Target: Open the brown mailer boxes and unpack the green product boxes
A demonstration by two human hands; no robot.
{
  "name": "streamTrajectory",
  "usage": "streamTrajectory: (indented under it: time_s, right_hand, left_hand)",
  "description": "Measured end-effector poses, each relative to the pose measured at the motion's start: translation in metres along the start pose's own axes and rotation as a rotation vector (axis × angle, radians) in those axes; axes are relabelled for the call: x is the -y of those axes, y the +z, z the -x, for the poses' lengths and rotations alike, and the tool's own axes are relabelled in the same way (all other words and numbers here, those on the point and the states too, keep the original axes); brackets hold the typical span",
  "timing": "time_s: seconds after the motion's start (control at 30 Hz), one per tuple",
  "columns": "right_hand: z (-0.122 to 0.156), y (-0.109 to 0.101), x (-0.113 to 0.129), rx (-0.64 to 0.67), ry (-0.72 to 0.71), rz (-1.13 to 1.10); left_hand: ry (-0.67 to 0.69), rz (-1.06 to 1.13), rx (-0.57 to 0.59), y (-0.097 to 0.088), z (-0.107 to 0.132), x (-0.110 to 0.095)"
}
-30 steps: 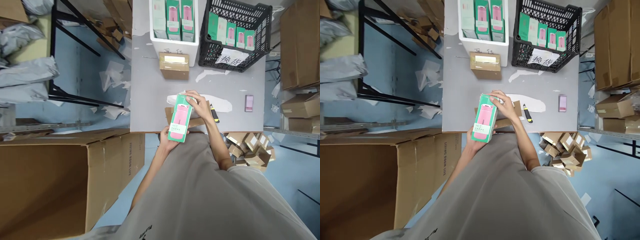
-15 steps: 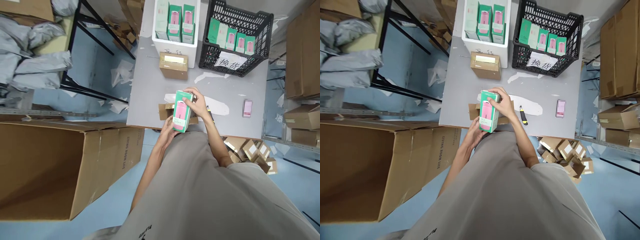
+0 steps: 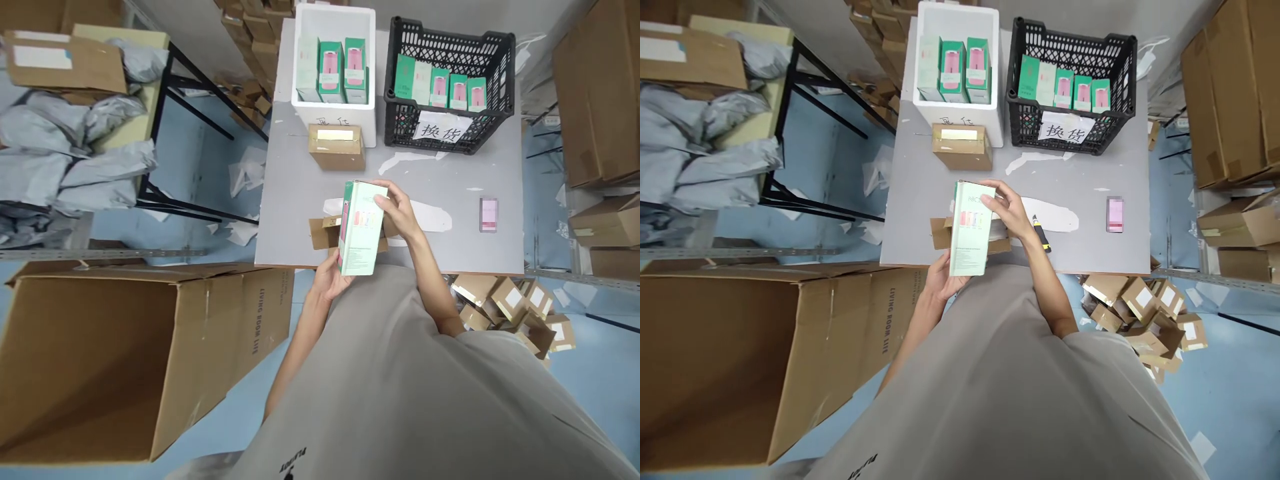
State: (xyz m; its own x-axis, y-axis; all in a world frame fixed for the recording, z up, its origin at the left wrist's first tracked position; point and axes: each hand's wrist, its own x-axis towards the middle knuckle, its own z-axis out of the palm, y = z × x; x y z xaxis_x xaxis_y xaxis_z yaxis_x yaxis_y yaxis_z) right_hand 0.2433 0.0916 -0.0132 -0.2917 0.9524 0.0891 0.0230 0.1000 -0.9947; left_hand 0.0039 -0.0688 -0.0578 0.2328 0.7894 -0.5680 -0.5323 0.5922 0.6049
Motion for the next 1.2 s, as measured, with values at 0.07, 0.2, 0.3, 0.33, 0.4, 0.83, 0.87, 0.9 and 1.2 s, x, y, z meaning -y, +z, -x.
streamTrajectory:
  time_s: [0.07, 0.2, 0.3, 0.33, 0.4, 0.83, 0.87, 0.9, 1.2]
  right_hand:
    - [0.003, 0.003, -0.005, -0.066, 0.017, -0.018]
    - [0.003, 0.009, -0.013, -0.155, 0.072, -0.075]
    - [0.002, 0.011, -0.011, -0.141, 0.085, -0.091]
    - [0.001, 0.010, -0.008, -0.122, 0.075, -0.089]
    - [0.000, 0.009, -0.002, -0.071, 0.046, -0.086]
    - [0.000, 0.031, -0.021, -0.112, 0.129, -0.060]
    - [-0.001, 0.030, -0.024, -0.128, 0.132, -0.050]
    - [-0.002, 0.030, -0.025, -0.133, 0.135, -0.044]
    - [0.001, 0.023, -0.015, -0.041, 0.179, -0.153]
  left_hand:
    - [0.027, 0.030, -0.001, 0.007, 0.000, -0.001]
    - [0.099, 0.036, -0.061, 0.020, 0.001, 0.000]
    - [0.112, 0.026, -0.125, 0.018, 0.003, 0.005]
    - [0.111, 0.042, -0.137, 0.016, 0.004, 0.007]
    - [0.098, 0.113, -0.143, 0.009, 0.006, 0.009]
    - [0.144, 0.304, -0.164, 0.007, 0.010, -0.002]
    - [0.175, 0.279, -0.172, 0.009, 0.010, -0.003]
    - [0.192, 0.251, -0.179, 0.010, 0.010, -0.003]
    - [0.130, 0.320, -0.176, -0.001, 0.005, -0.004]
